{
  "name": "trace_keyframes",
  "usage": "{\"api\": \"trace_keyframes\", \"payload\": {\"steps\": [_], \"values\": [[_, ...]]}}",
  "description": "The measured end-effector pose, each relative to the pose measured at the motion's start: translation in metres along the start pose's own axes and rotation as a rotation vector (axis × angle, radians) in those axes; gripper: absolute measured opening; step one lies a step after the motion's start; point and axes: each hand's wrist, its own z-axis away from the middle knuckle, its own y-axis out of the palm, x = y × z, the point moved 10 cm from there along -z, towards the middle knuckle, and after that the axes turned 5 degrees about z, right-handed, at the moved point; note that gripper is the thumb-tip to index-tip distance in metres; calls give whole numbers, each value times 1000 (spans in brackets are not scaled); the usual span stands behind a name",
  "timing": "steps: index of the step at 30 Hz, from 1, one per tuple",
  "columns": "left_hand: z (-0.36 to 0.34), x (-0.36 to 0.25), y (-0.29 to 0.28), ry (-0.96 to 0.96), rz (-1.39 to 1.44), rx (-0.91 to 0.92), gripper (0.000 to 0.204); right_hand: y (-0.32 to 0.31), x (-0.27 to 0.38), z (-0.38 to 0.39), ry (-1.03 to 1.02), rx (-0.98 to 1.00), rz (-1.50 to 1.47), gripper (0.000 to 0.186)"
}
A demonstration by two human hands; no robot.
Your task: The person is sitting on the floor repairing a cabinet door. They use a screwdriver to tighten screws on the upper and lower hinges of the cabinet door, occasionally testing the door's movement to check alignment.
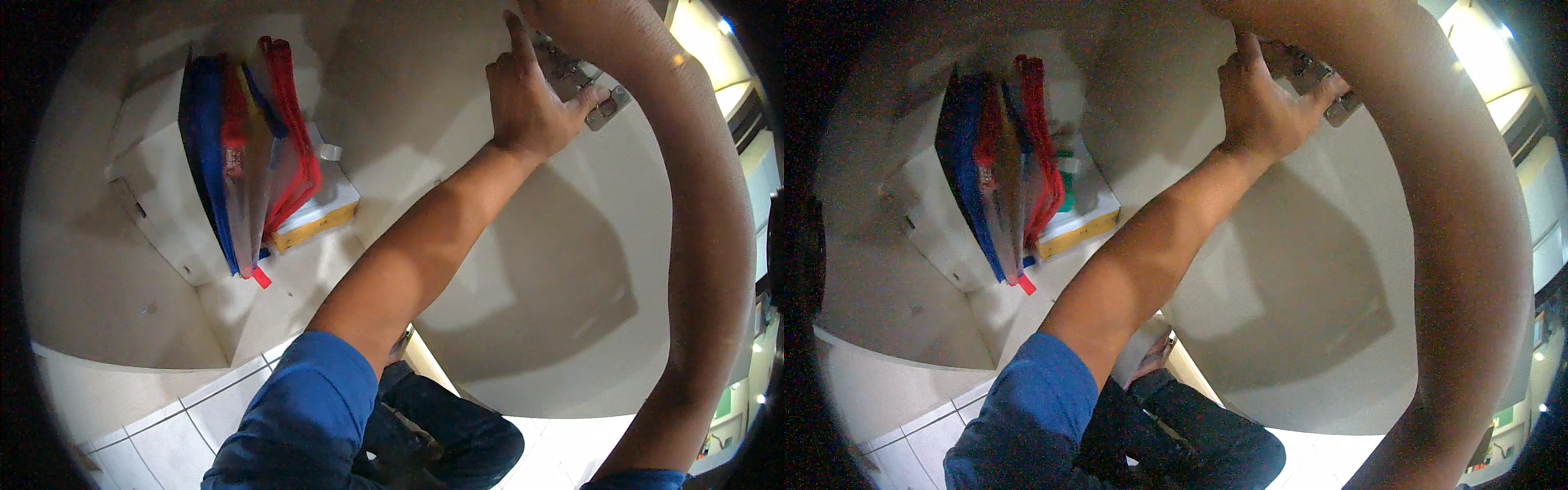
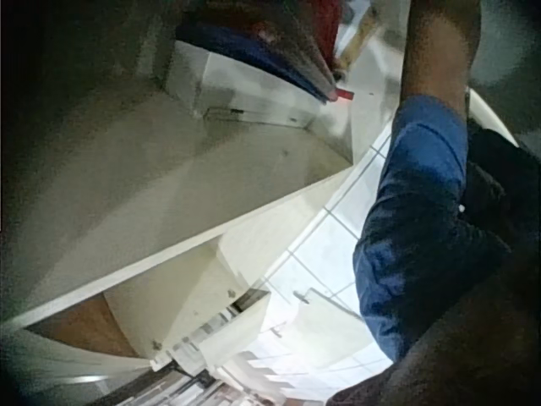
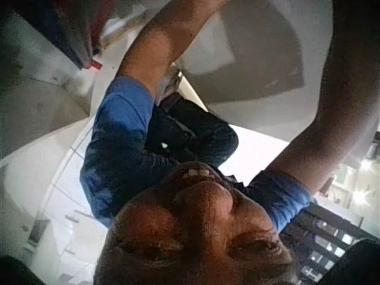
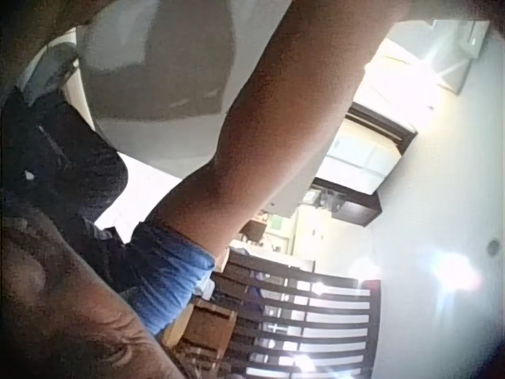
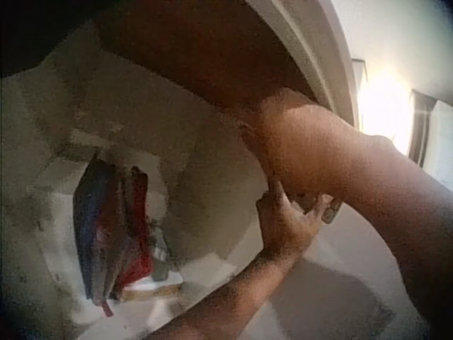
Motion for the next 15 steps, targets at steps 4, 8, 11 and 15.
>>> {"api": "trace_keyframes", "payload": {"steps": [4, 8, 11, 15], "values": [[0, -26, 14, 179, 26, -131, 92, -3, -21, 12, 185, 377, -255, 39], [0, -8, -12, 104, -21, -188, 78, -9, 3, 3, -66, -131, -184, 41], [4, -6, 1, 2, -29, -142, 86, -20, 0, 15, -115, -258, -274, 43], [4, 4, 21, 27, -60, 14, 99, 0, 30, 13, -413, 109, -311, 40]]}}
